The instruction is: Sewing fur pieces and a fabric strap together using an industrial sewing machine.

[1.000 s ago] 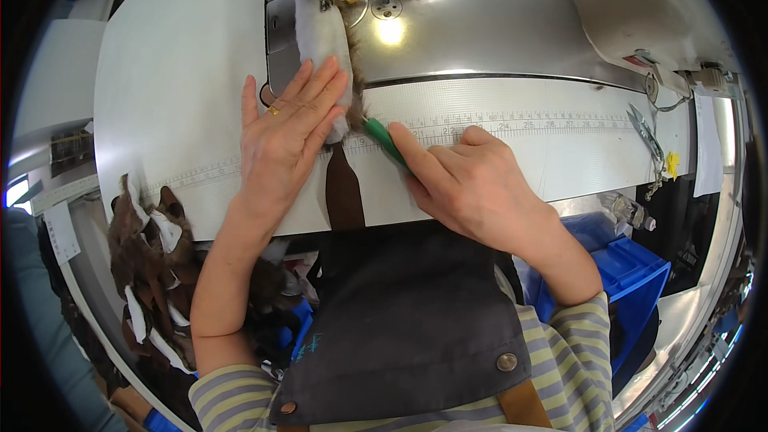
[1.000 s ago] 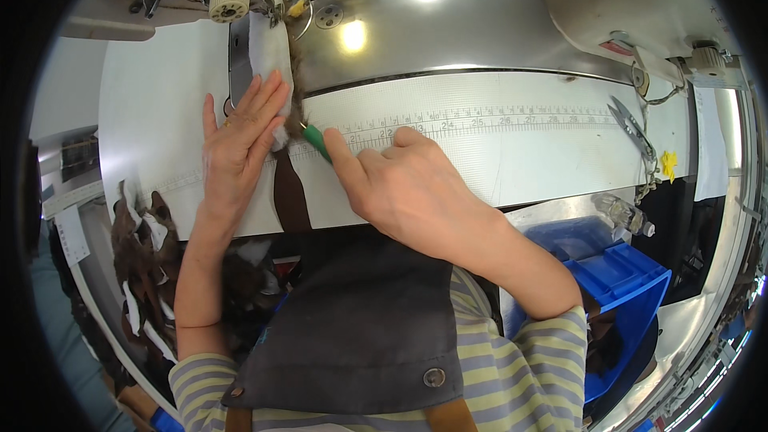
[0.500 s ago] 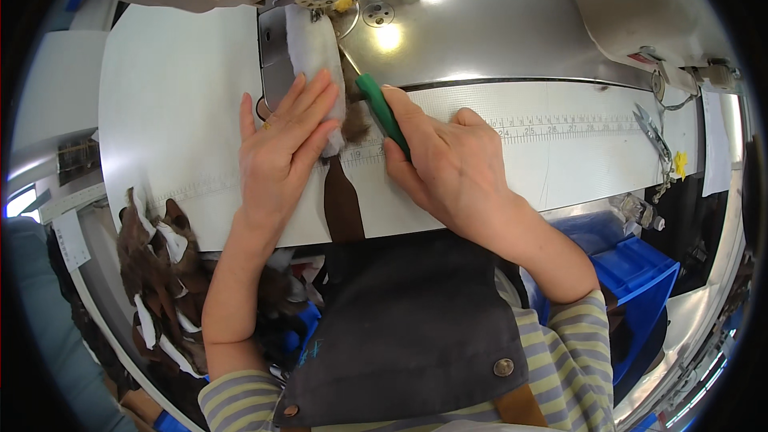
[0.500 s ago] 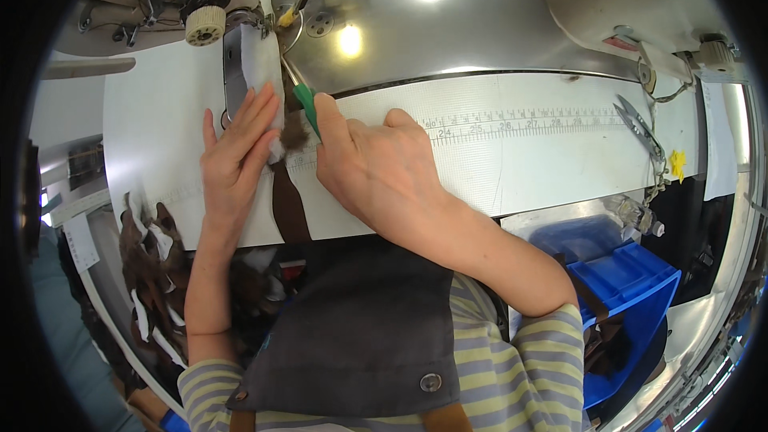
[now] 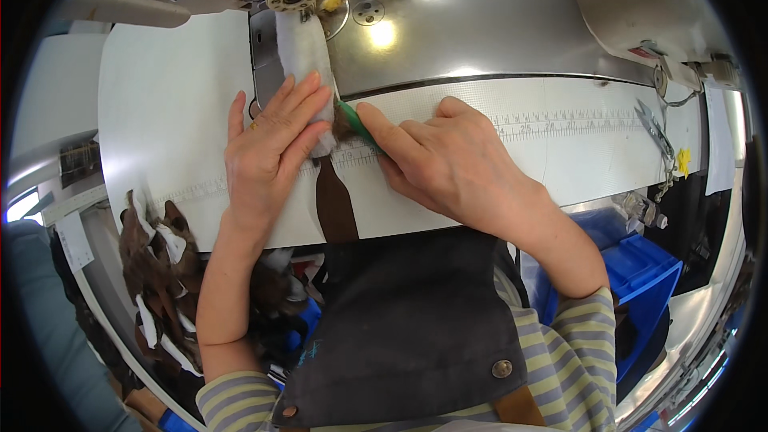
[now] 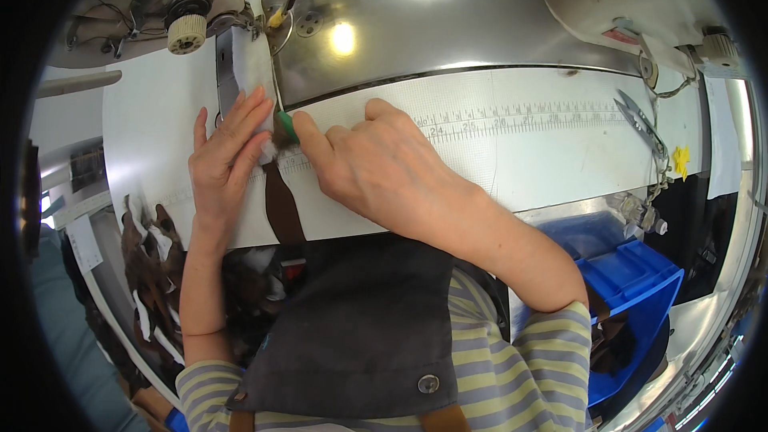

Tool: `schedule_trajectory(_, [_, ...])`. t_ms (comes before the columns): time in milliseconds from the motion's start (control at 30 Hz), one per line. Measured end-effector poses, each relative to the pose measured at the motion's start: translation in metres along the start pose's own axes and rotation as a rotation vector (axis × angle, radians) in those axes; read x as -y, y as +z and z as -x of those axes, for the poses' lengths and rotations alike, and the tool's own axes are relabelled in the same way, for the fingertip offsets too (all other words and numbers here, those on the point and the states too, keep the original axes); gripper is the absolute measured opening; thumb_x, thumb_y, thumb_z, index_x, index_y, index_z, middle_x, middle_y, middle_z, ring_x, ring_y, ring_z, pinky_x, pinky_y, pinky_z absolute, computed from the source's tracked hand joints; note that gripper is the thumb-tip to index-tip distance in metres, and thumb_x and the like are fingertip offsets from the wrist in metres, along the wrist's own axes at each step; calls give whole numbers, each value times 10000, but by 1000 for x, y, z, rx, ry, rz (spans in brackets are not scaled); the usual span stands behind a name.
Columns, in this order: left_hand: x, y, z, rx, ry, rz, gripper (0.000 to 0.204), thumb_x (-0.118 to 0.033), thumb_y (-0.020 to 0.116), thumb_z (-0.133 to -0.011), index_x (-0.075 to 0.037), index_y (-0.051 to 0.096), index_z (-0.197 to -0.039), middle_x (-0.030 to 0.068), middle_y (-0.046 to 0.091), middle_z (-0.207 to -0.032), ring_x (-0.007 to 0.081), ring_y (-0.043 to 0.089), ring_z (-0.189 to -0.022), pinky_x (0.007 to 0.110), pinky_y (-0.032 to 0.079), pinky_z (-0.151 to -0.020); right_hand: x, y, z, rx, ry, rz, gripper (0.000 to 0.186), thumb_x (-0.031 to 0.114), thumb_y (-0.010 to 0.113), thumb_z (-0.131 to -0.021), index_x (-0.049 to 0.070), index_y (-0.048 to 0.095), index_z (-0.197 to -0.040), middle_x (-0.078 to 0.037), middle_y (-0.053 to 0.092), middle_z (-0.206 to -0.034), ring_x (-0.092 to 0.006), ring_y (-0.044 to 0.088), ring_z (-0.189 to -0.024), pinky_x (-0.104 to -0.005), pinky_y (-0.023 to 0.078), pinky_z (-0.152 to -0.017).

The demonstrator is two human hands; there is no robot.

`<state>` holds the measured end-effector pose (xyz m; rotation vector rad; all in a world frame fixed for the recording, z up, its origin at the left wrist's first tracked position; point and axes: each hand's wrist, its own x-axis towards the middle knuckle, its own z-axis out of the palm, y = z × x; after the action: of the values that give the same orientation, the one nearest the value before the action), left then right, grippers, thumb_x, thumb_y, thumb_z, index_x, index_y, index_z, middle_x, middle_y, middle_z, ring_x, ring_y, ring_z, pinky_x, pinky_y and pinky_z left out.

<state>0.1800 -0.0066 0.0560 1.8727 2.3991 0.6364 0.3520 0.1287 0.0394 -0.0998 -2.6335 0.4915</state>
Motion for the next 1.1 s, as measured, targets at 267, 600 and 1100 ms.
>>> schedule_trajectory(267, [5,3,5,6,-26,76,329,-149,617,-863,-170,629,-1191,7,587,-1262,202,517,-1217,472,177,-1093,8,-8,-4,116,43,67,506,89,688,-713,21,550,-1194,-6,479,-535,-161,457,-451,-283,338,-491])
schedule_trajectory(600, [14,8,-13,-84,-44,111,310,-216,622,-866,-168,636,-1172,13,606,-1222,215,555,-1165,480,245,-1061,-12,-13,-25,177,55,-29,492,102,665,-758,19,530,-1224,-25,534,-595,-186,484,-480,-301,355,-519])
schedule_trajectory(1100, [16,14,-25,-187,47,-120,261,-221,627,-861,-198,670,-1118,-30,645,-1152,180,583,-1124,512,209,-1066,45,2,3,-89,329,-130,517,40,653,-770,-81,487,-1245,-11,483,-527,-160,425,-410,-277,327,-497])
